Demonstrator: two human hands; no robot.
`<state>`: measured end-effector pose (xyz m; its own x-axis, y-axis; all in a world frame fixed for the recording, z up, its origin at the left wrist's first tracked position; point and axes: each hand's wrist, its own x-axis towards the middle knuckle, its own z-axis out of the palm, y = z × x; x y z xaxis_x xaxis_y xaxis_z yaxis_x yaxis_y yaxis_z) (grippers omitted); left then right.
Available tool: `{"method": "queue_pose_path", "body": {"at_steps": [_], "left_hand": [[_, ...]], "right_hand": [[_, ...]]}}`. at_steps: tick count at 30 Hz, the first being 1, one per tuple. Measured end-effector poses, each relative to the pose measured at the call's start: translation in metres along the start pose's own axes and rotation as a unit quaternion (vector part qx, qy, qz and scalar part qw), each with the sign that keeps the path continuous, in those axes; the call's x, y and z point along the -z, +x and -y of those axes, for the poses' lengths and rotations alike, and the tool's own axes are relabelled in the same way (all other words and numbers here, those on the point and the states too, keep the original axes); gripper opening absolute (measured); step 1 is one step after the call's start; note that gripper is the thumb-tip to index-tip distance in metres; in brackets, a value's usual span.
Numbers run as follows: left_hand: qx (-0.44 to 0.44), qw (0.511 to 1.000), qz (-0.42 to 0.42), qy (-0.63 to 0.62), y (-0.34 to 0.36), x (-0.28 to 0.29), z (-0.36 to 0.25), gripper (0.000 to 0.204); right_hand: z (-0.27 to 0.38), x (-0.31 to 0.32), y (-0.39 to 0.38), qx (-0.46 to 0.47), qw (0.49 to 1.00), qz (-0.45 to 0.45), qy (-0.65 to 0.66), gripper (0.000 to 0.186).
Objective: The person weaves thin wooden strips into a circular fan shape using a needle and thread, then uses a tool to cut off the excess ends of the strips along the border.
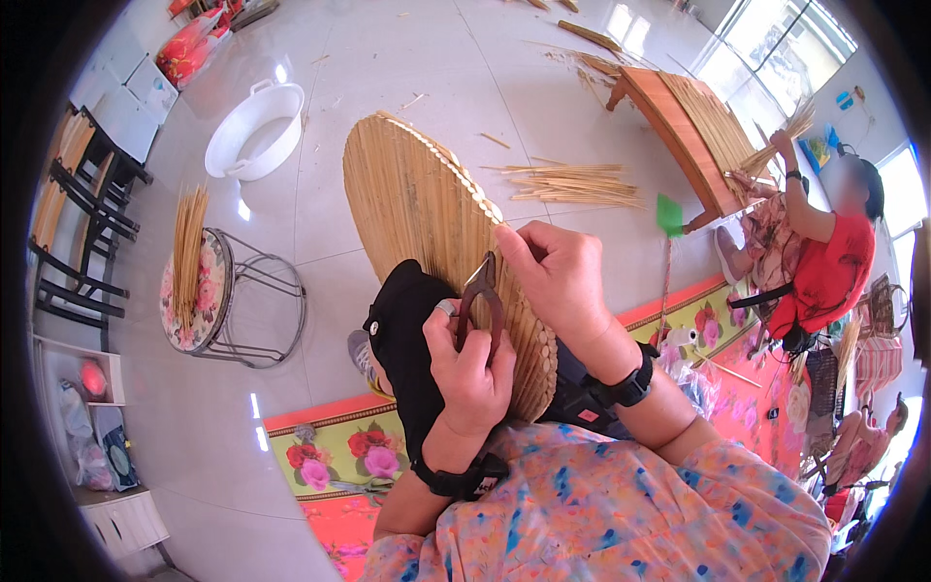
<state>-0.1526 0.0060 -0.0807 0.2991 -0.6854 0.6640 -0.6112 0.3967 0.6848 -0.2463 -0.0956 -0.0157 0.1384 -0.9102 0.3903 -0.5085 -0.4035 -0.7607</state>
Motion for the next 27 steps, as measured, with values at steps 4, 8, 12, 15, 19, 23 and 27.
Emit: {"method": "queue_pose_path", "body": {"at_steps": [4,8,12,15,19,23,27], "left_hand": [[0.017,1.000,0.008,-0.008,-0.002,-0.001,-0.002,0.011],[0.015,0.998,-0.052,0.034,-0.011,0.024,-0.001,0.014],[0.014,0.995,-0.065,0.071,-0.015,0.054,0.010,0.020],[0.033,0.998,-0.034,0.037,-0.008,0.066,0.008,0.020],[0.005,0.999,0.045,-0.027,-0.003,0.078,0.001,0.018],[0.060,0.993,0.085,-0.050,-0.005,0.087,-0.007,0.014],[0.009,0.993,0.114,-0.013,-0.032,0.120,0.038,0.010]], "right_hand": [[-0.004,-0.001,0.000,0.022,1.000,-0.013,0.008,0.033],[-0.014,0.003,0.009,-0.015,0.998,-0.011,-0.055,0.037],[-0.012,-0.001,0.012,-0.003,0.998,0.007,-0.059,0.034],[-0.001,0.005,0.011,-0.003,0.978,-0.001,-0.207,0.019],[0.031,0.012,0.002,0.327,0.939,-0.076,-0.073,0.021],[0.025,0.008,-0.019,0.294,0.941,0.153,0.071,0.016],[0.018,0.010,-0.025,0.276,0.944,0.159,0.084,0.011]]}}
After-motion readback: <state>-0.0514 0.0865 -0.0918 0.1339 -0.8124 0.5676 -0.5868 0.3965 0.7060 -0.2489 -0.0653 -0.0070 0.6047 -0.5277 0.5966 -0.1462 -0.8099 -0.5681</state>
